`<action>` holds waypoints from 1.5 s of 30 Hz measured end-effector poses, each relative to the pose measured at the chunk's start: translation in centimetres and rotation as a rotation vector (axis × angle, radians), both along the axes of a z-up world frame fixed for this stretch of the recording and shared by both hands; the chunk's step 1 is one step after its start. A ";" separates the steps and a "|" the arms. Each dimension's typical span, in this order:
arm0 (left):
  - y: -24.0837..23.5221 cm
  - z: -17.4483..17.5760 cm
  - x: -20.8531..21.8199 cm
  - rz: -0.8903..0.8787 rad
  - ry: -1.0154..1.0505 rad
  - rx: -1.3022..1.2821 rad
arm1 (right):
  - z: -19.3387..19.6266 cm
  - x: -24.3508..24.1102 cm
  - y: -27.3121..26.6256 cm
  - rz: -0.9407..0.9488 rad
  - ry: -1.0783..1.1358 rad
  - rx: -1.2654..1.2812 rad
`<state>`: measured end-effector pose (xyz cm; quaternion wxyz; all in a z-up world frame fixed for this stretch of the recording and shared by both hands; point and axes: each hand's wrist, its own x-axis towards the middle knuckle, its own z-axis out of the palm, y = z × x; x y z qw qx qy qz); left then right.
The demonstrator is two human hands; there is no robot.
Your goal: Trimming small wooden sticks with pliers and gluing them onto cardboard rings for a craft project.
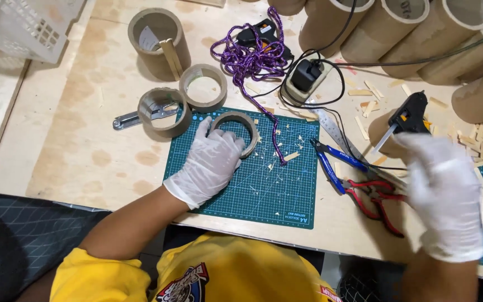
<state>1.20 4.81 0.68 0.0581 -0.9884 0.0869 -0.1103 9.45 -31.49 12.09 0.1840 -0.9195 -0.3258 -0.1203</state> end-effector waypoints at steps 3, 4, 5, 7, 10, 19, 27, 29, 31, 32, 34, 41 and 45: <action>-0.2 -1.6 0.6 0.009 0.028 0.054 | -1.3 4.2 -2.8 -0.348 0.109 -0.149; -0.1 -1.0 0.4 0.003 0.028 0.053 | -2.6 5.3 -3.8 -0.353 0.110 -0.149; 0.0 -0.3 0.2 -0.046 0.023 -0.051 | -3.8 6.4 -4.7 -0.278 0.133 -0.118; 0.3 0.3 -0.1 -0.084 0.015 -0.152 | -4.7 7.7 -4.6 -0.191 0.152 -0.083; 0.3 1.6 -0.2 -0.324 -0.221 -0.608 | -4.4 7.9 -3.0 -0.265 0.370 -0.086; -1.4 2.8 0.7 -0.440 0.310 -1.336 | -7.6 9.2 -5.3 -0.424 0.345 -0.180; -1.0 2.4 0.7 -0.379 0.364 -1.498 | -10.4 10.3 -7.9 -0.196 -0.029 -0.139; -0.9 2.1 1.0 -0.376 0.373 -1.497 | -9.5 10.2 -7.7 -0.138 -0.025 -0.071; -1.1 1.8 0.7 -0.366 0.395 -1.507 | -9.0 9.4 -8.1 -0.083 -0.006 -0.011; -1.1 1.8 0.7 -0.373 0.383 -1.513 | -8.8 9.2 -8.3 -0.051 0.018 0.066; -1.0 2.0 0.8 -0.376 0.361 -1.522 | -8.1 8.2 -8.1 -0.010 0.040 0.141; -1.6 1.8 0.4 -0.401 0.393 -1.542 | -6.4 1.9 -0.6 -0.362 1.262 0.533; -1.6 2.4 0.3 -0.430 0.343 -1.509 | -9.0 1.2 4.2 0.837 1.745 1.027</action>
